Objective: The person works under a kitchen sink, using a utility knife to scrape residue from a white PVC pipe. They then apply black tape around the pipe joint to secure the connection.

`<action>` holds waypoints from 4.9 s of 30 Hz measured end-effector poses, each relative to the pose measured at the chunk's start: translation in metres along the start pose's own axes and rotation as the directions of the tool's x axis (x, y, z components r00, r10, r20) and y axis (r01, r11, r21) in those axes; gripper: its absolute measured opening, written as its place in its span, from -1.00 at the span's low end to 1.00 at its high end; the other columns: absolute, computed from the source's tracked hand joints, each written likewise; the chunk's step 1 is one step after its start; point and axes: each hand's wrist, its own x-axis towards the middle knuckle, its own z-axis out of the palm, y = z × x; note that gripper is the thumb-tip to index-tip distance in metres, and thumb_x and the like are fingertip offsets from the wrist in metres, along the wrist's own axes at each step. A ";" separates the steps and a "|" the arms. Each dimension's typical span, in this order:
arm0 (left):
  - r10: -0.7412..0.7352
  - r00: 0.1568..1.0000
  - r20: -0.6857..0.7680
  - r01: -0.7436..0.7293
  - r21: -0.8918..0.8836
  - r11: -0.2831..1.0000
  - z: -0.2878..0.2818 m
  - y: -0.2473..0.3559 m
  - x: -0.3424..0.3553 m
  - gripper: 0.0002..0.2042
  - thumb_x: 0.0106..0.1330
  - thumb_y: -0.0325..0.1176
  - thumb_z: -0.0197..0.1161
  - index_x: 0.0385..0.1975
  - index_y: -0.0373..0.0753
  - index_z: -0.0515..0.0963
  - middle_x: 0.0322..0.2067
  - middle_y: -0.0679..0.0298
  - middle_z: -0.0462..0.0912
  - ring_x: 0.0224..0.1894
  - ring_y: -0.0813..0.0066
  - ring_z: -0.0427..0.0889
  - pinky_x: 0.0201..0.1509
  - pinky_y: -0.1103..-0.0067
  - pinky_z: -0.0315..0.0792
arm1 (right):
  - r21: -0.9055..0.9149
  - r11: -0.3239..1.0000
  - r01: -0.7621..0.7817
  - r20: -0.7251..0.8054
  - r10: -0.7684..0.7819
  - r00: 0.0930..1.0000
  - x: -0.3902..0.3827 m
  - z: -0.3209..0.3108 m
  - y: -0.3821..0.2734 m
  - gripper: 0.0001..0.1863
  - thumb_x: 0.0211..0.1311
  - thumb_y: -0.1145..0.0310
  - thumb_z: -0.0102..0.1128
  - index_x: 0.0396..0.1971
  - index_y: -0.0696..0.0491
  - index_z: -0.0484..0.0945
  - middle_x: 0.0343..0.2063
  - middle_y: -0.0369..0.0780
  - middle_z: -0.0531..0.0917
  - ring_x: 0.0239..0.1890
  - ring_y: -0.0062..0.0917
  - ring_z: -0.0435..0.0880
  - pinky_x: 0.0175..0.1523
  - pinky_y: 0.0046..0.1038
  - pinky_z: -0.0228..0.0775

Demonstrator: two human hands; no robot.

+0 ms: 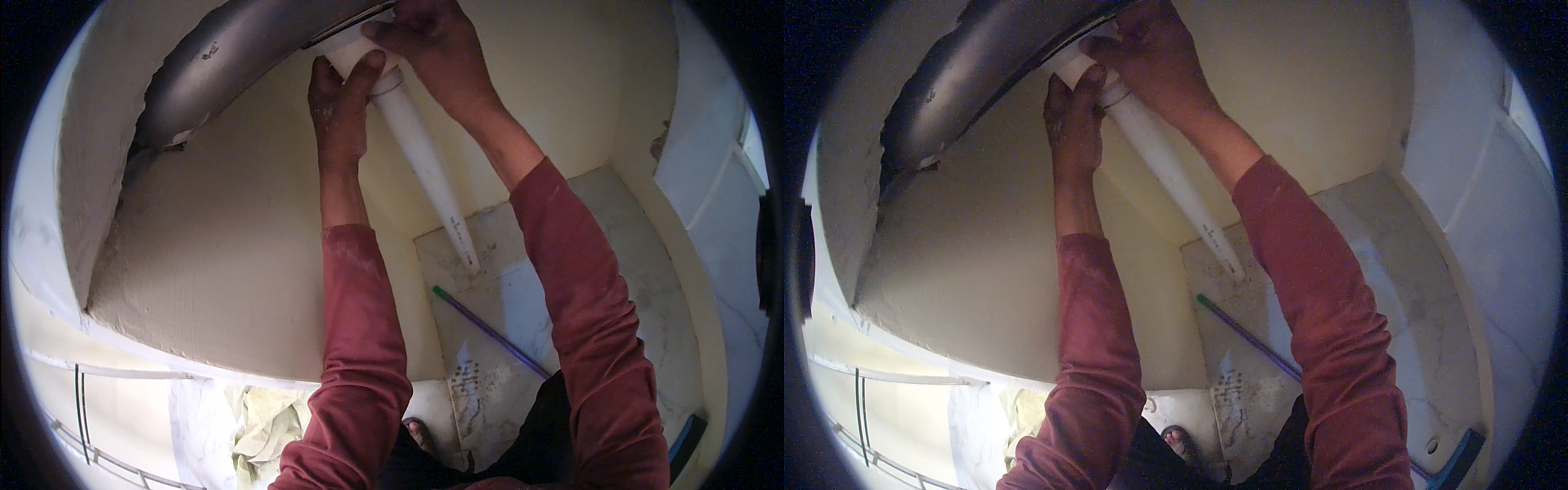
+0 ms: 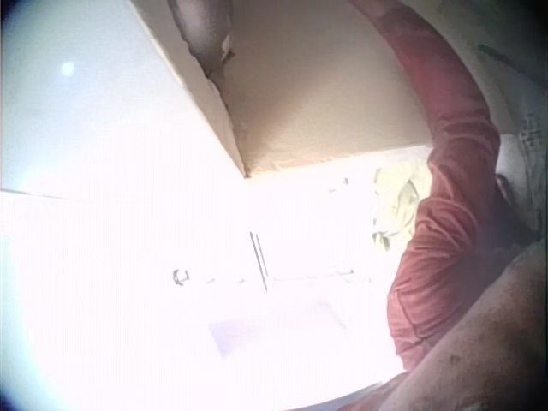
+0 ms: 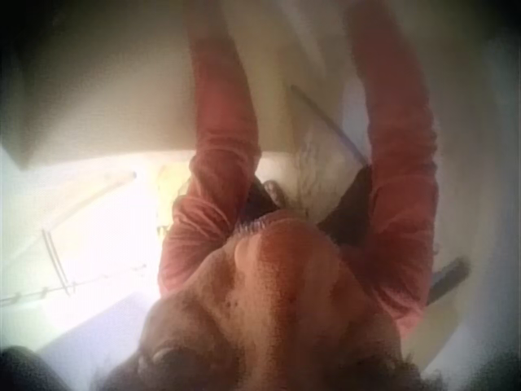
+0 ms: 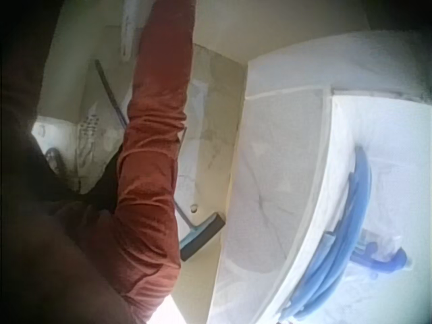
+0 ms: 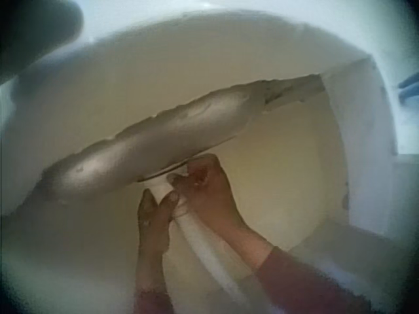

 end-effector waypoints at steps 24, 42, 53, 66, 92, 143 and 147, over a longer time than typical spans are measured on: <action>0.018 1.000 0.021 -0.016 -0.090 0.996 0.007 -0.004 -0.004 -0.44 0.16 -0.17 0.45 0.04 -0.36 0.39 -0.09 0.20 0.57 -0.10 0.47 0.54 0.02 0.53 0.44 | 0.141 0.981 -0.134 0.050 0.128 0.991 0.006 0.007 0.020 -0.15 0.16 0.02 0.36 0.26 0.31 0.24 0.06 0.03 0.52 0.17 -0.25 0.50 0.23 -0.35 0.35; 0.036 0.999 -0.006 -0.036 0.024 0.999 0.001 -0.008 -0.003 -0.45 0.16 -0.14 0.41 0.03 -0.35 0.41 -0.12 0.20 0.57 -0.15 0.45 0.54 -0.03 0.51 0.45 | 0.117 0.985 -0.125 0.082 0.116 0.990 -0.001 0.014 0.017 -0.09 -0.01 -0.10 0.43 0.12 0.35 0.35 0.01 0.06 0.56 0.07 -0.24 0.59 0.17 -0.35 0.41; -0.022 1.000 -0.008 0.022 0.035 0.999 0.001 -0.006 -0.005 -0.49 0.19 -0.11 0.39 -0.04 -0.34 0.39 -0.14 0.21 0.56 -0.14 0.49 0.52 -0.06 0.55 0.43 | -0.003 0.998 -0.055 0.108 0.055 0.993 -0.004 0.015 -0.008 -0.15 0.25 0.16 0.31 0.29 0.37 0.06 0.19 0.15 0.37 0.28 -0.19 0.37 0.35 -0.30 0.23; -0.018 1.000 -0.003 0.017 -0.088 0.996 0.004 -0.006 -0.005 -0.43 0.17 -0.20 0.45 0.09 -0.32 0.37 -0.09 0.23 0.57 -0.08 0.49 0.54 0.00 0.53 0.44 | 0.107 0.987 -0.123 0.105 0.112 0.988 0.005 0.008 0.017 -0.17 -0.12 -0.03 0.49 0.03 0.30 0.46 -0.08 0.01 0.56 0.01 -0.28 0.57 0.10 -0.36 0.41; -0.018 1.000 -0.003 0.017 -0.085 0.996 0.007 -0.004 -0.009 -0.48 0.19 -0.21 0.43 0.07 -0.29 0.40 -0.08 0.21 0.58 -0.08 0.46 0.55 0.04 0.51 0.45 | 0.066 0.993 -0.094 0.166 0.082 0.983 0.010 0.004 0.012 -0.36 0.00 0.07 0.46 -0.06 0.26 0.52 -0.05 -0.03 0.57 -0.01 -0.29 0.57 0.07 -0.37 0.42; -0.044 0.999 0.004 0.044 -0.052 0.998 0.000 -0.012 -0.012 -0.44 0.22 -0.16 0.40 0.13 -0.29 0.37 -0.02 0.19 0.56 0.00 0.41 0.52 0.12 0.47 0.39 | -0.478 0.853 -0.209 -0.039 0.217 0.975 -0.010 -0.044 0.039 -0.49 0.34 0.21 0.04 0.23 0.10 0.46 0.28 -0.11 0.40 0.11 -0.42 0.52 0.23 -0.38 0.32; -0.107 0.993 -0.043 0.108 0.023 0.994 0.000 -0.006 -0.008 -0.43 0.19 -0.17 0.42 0.10 -0.33 0.39 -0.06 0.17 0.58 -0.04 0.42 0.54 0.12 0.50 0.38 | -0.192 0.953 -0.236 0.196 0.273 0.942 0.006 -0.004 -0.014 0.15 0.16 -0.18 0.32 0.44 0.29 -0.11 0.33 0.16 0.24 0.36 -0.10 0.31 0.36 -0.27 0.25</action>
